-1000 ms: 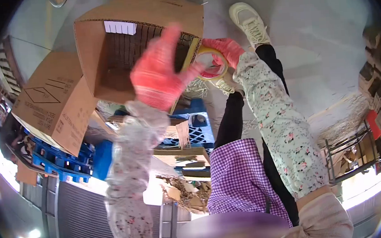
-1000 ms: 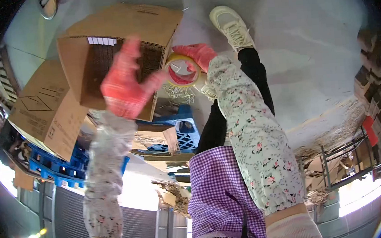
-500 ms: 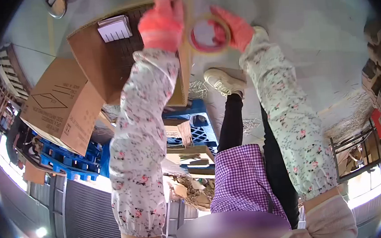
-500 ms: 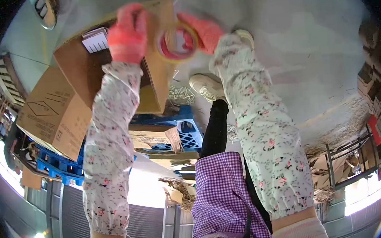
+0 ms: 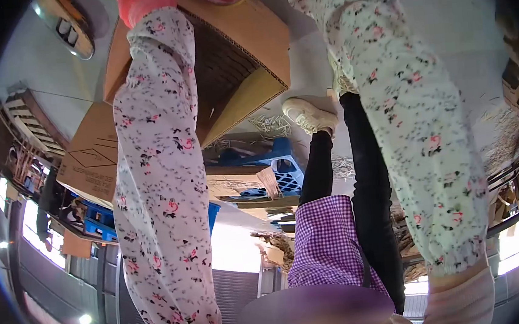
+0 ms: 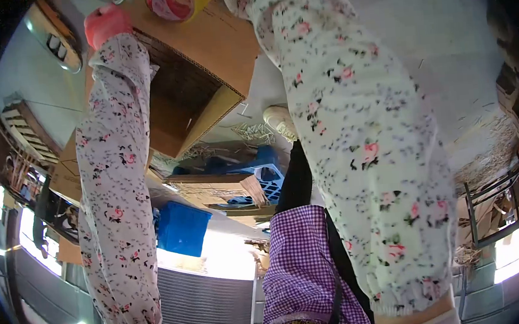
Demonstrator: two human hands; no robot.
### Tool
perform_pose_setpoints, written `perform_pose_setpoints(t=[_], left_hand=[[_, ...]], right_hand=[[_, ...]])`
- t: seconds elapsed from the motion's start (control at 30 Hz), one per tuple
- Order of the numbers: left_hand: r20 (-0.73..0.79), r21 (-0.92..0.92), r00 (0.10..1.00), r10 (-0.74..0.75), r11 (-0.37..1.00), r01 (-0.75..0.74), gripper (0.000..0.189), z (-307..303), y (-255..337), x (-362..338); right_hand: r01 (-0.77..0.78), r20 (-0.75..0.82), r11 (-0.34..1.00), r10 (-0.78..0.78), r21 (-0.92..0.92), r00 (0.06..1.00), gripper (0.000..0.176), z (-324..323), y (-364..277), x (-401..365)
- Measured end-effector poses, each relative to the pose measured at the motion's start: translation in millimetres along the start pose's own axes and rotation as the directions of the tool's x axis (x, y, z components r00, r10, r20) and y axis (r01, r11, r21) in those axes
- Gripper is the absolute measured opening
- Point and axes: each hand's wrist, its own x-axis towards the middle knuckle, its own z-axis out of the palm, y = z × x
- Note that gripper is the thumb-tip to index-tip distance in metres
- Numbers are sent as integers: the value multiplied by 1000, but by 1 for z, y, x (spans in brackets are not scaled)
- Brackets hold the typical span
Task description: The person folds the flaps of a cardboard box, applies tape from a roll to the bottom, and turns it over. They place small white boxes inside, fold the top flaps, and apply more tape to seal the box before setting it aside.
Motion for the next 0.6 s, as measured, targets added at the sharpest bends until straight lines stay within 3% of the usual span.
perform_pose_setpoints(t=[0.03, 0.13, 0.17, 0.23, 0.27, 0.33, 0.37, 0.43, 0.47, 0.5, 0.57, 0.6], left_hand=[[50, -32, 996, -72, 997, 74, 34, 2, -3, 3], [35, -175, 990, -137, 974, 141, 38, -12, 12, -24], [-39, -185, 995, -89, 979, 80, 38, -8, 10, -26], [32, -23, 999, -34, 999, 35, 39, -14, 11, -23], [68, 55, 998, -11, 998, 7, 40, -19, 14, -26], [52, -14, 995, -86, 996, 87, 43, -15, 16, -31], [56, -81, 991, -122, 989, 126, 43, -6, 5, -27], [54, -153, 991, -123, 980, 130, 44, -21, 15, -37], [65, -91, 992, -109, 989, 115, 39, -16, 18, -37], [77, -28, 992, -96, 995, 99, 35, -8, 10, -29], [101, 101, 992, -77, 993, 67, 29, 1, 9, -27], [225, 430, 967, 118, 879, -207, 28, -2, 14, -30]], right_hand=[[231, 43, 959, -227, -167, 973, 41, -5, 23, 2], [-83, 149, 818, 202, -569, 968, 40, -13, -20, -40], [216, 102, 834, -191, -508, 976, 46, -16, 11, -50], [-154, 142, 979, 173, -137, 975, 42, -48, 26, -94], [-295, 136, 955, 293, -5, 946, 37, -52, 16, -120], [-485, 48, 847, 487, 216, 872, 30, -59, 3, -168], [-81, -40, 982, 75, -168, 996, 33, -65, 28, -194], [-50, -122, 967, 20, -251, 992, 38, -60, 42, -227], [-404, -151, 909, 416, 108, 897, 37, -55, 28, -247], [-651, -26, 616, 735, 444, 677, 37, -48, 22, -262], [-624, -78, 612, 741, 485, 667, 40, -42, 25, -283], [-611, -104, 610, 745, 505, 659, 41, -38, 26, -292]])
